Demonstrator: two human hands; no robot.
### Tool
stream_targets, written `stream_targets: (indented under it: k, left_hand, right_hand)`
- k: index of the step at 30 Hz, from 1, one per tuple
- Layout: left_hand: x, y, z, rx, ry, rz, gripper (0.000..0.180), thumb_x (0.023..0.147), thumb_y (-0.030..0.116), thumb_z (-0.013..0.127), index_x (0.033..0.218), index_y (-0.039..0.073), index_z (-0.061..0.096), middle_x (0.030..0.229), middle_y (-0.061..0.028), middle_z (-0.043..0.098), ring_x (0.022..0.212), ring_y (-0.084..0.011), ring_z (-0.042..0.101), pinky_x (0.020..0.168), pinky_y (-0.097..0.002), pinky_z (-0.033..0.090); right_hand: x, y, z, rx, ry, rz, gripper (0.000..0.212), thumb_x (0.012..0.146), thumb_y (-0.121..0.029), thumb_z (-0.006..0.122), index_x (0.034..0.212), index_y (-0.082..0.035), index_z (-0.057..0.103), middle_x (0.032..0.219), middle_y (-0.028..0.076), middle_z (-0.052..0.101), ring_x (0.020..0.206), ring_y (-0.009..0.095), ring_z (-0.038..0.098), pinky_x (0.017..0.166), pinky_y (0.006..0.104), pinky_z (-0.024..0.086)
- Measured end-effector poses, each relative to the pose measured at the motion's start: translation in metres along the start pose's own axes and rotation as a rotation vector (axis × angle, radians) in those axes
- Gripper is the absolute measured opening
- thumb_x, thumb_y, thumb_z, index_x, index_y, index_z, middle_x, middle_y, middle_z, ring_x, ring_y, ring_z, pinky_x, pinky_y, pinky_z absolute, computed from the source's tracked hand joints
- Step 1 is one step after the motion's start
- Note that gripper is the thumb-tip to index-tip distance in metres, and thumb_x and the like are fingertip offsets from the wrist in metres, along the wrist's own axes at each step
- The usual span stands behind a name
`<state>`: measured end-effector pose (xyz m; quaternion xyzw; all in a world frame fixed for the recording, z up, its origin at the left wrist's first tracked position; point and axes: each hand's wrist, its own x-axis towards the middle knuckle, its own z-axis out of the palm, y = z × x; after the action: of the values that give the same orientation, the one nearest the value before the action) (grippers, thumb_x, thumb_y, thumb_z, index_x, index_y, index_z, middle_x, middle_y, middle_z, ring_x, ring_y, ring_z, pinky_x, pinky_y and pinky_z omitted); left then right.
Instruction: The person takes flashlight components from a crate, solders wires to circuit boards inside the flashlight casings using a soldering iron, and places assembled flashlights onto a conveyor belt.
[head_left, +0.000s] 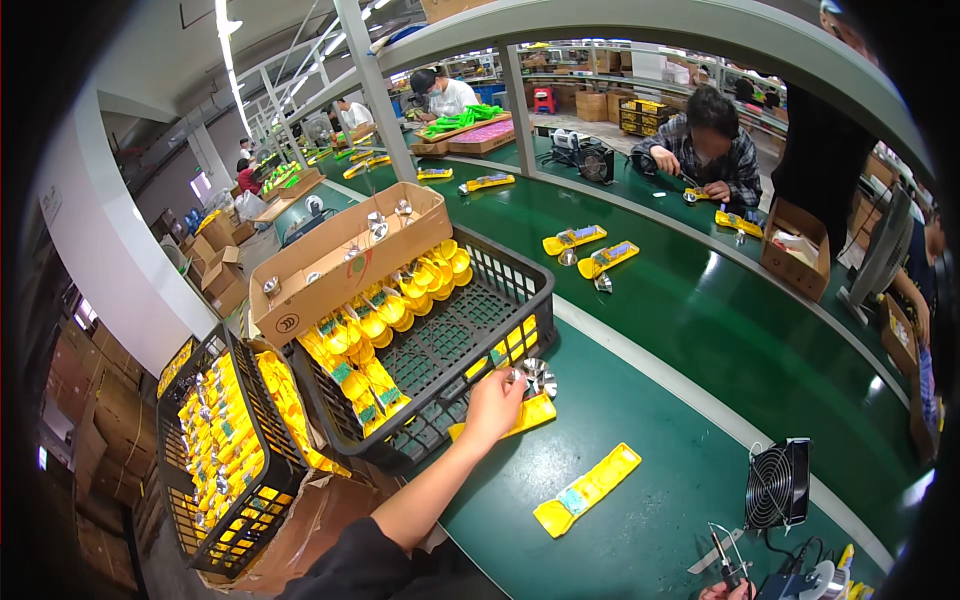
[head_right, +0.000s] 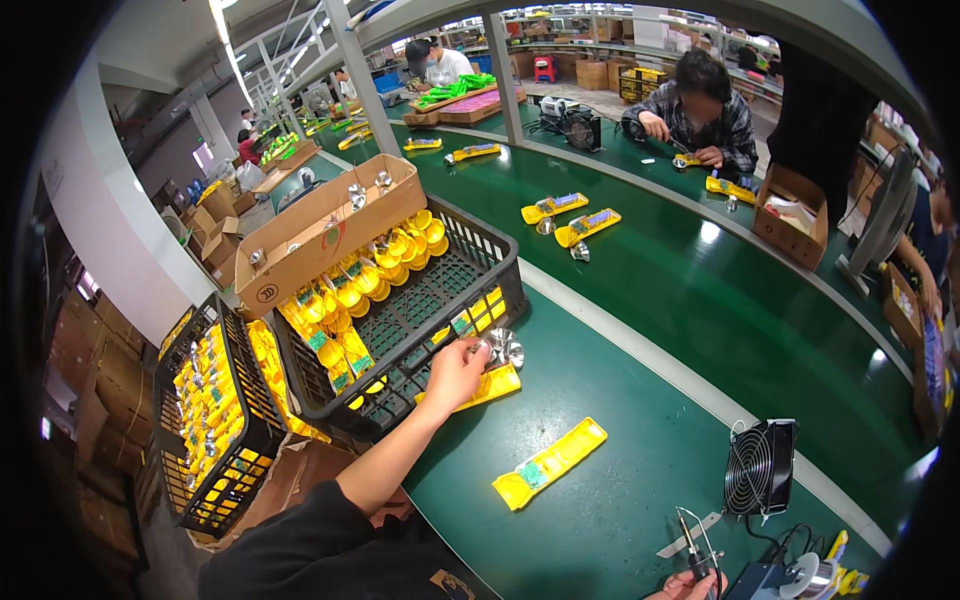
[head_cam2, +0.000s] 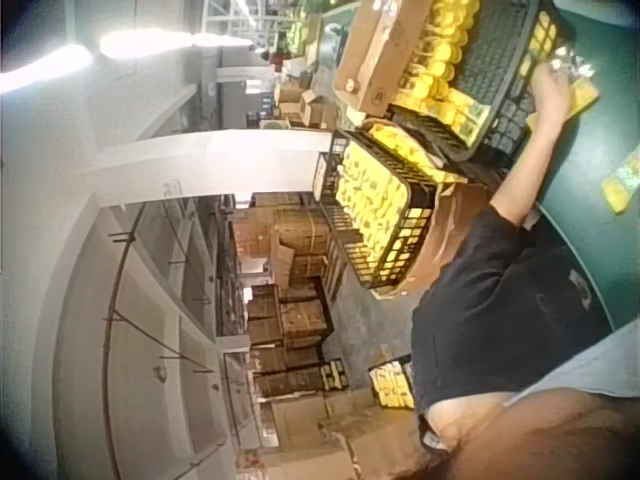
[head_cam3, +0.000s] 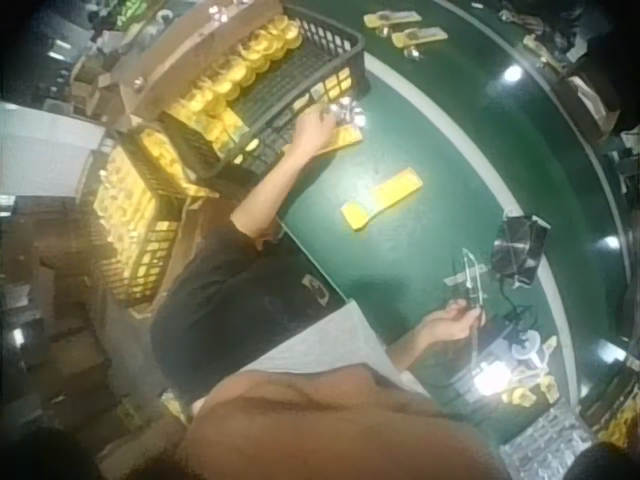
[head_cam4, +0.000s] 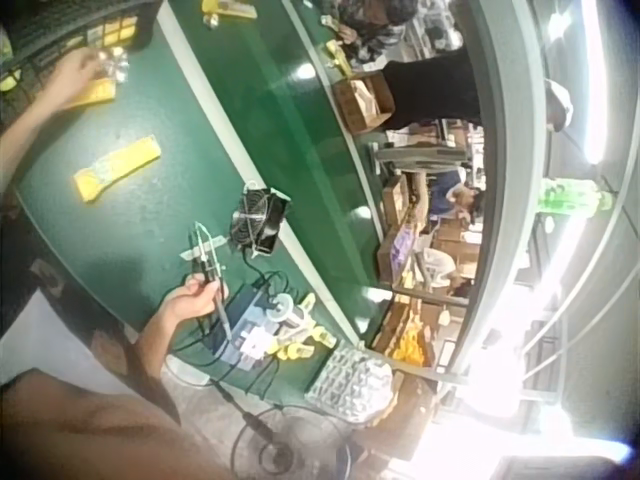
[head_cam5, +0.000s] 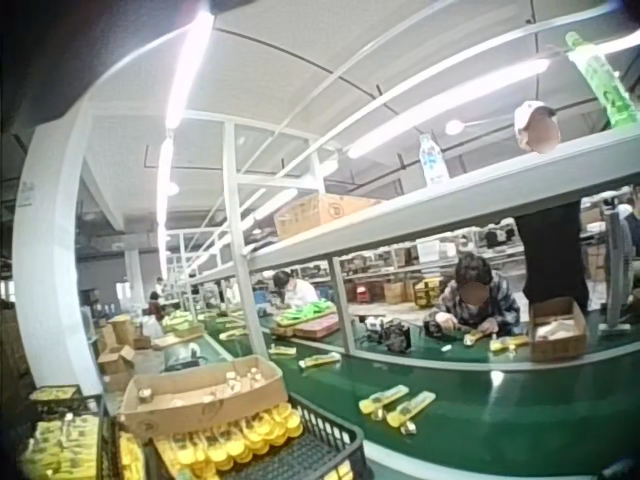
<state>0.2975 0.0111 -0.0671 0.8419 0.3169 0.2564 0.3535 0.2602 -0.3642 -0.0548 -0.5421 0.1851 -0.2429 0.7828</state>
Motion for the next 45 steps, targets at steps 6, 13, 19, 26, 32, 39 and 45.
stream_targets:
  k: [6, 13, 19, 26, 32, 39, 45]
  left_hand:
    - [0.006, 0.01, 0.003, -0.115, 0.094, 0.024, 0.022, 0.079, 0.018, 0.058, 0.086, -0.002, 0.063, 0.059, -0.0091, 0.059, 0.047, -0.0135, 0.053, 0.047, -0.0278, 0.041]
    - [0.005, 0.023, 0.005, -0.058, 0.168, 0.214, 0.016, 0.081, 0.012, 0.056, 0.088, 0.0, 0.063, 0.07, -0.0106, 0.06, 0.059, -0.017, 0.057, 0.054, -0.0271, 0.044]
    - [-0.011, 0.043, -0.017, -0.542, 0.19, 0.298, 0.015, 0.087, 0.009, 0.048, 0.089, -0.002, 0.058, 0.086, -0.0083, 0.06, 0.072, -0.0147, 0.058, 0.068, -0.0261, 0.047]
    - [-0.061, 0.034, -0.035, -0.998, -0.183, 0.006, 0.018, 0.095, 0.021, 0.03, 0.088, 0.005, 0.036, 0.068, -0.0057, 0.049, 0.063, -0.0115, 0.054, 0.063, -0.0248, 0.045]
    - [-0.1, 0.003, -0.019, -0.676, -0.293, -0.167, 0.018, 0.093, 0.019, 0.037, 0.082, 0.005, 0.04, 0.062, -0.002, 0.045, 0.051, -0.0071, 0.045, 0.047, -0.02, 0.039]
    - [-0.116, -0.019, -0.02, -0.638, -0.342, -0.036, 0.008, 0.084, 0.006, 0.054, 0.08, 0.0, 0.056, 0.072, -0.0004, 0.048, 0.055, -0.0032, 0.045, 0.043, -0.0164, 0.037]
    - [-0.117, -0.016, -0.024, -0.534, -0.422, 0.055, 0.01, 0.083, 0.003, 0.052, 0.084, 0.0, 0.061, 0.073, -0.0037, 0.049, 0.055, -0.0049, 0.048, 0.044, -0.0171, 0.037]
  right_hand:
    - [0.004, 0.001, -0.002, 0.012, 0.014, 0.016, 0.014, 0.082, -0.013, 0.048, 0.086, 0.0, 0.046, 0.065, 0.007, 0.045, 0.054, 0.014, 0.044, 0.044, 0.0216, 0.034]
    - [0.006, 0.003, -0.005, 0.011, -0.003, 0.023, 0.014, 0.082, -0.013, 0.047, 0.085, 0.0, 0.046, 0.064, 0.006, 0.046, 0.052, 0.013, 0.043, 0.044, 0.0206, 0.033]
    - [0.006, 0.006, -0.008, 0.001, -0.006, -0.01, 0.012, 0.083, -0.012, 0.046, 0.084, 0.0, 0.047, 0.064, 0.006, 0.047, 0.052, 0.011, 0.044, 0.042, 0.0196, 0.033]
    - [0.0, 0.001, 0.001, 0.014, 0.002, 0.006, 0.011, 0.083, -0.011, 0.046, 0.084, 0.0, 0.047, 0.068, 0.007, 0.05, 0.052, 0.011, 0.046, 0.041, 0.0183, 0.034]
    - [0.0, 0.01, -0.006, 0.015, -0.031, -0.039, 0.015, 0.086, -0.015, 0.044, 0.09, -0.001, 0.046, 0.063, 0.004, 0.047, 0.049, 0.009, 0.041, 0.043, 0.0181, 0.031]
    - [-0.004, 0.02, 0.004, -0.057, -0.11, -0.102, 0.021, 0.088, -0.023, 0.041, 0.094, -0.003, 0.045, 0.055, 0.0, 0.04, 0.045, 0.004, 0.032, 0.042, 0.0174, 0.023]
    - [-0.012, 0.012, 0.017, -0.137, -0.134, -0.125, 0.021, 0.087, -0.023, 0.042, 0.091, -0.003, 0.044, 0.054, 0.001, 0.04, 0.045, 0.005, 0.034, 0.042, 0.0177, 0.024]
